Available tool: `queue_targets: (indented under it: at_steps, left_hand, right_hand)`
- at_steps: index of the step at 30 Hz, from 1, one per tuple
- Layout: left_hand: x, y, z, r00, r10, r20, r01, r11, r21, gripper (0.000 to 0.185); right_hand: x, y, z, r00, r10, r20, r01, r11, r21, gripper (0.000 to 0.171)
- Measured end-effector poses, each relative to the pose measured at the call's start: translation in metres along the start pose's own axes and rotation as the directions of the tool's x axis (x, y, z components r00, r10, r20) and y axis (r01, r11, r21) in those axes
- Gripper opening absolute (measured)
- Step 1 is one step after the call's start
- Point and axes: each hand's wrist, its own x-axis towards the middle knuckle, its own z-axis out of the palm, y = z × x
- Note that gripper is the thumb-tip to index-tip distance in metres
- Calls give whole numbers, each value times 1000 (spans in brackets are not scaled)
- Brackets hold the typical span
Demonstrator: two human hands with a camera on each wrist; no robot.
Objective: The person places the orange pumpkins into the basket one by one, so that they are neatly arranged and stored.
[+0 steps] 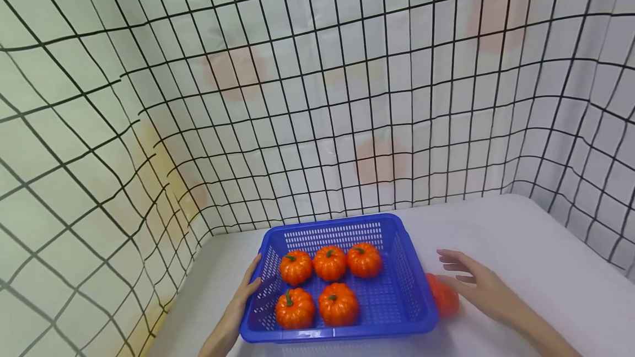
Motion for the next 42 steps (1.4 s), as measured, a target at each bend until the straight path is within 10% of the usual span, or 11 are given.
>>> queue_targets:
  at_steps: [16,42]
  left_hand:
    - [0,1,-1,1000,-16,-4,16,1000,6,66]
    - [1,2,0,999,-37,-12,38,999,21,66]
  right_hand:
    - [-6,23,2,961,123,248,-135,990,32,64]
    - [-2,28,3,961,76,266,-91,995,46,62]
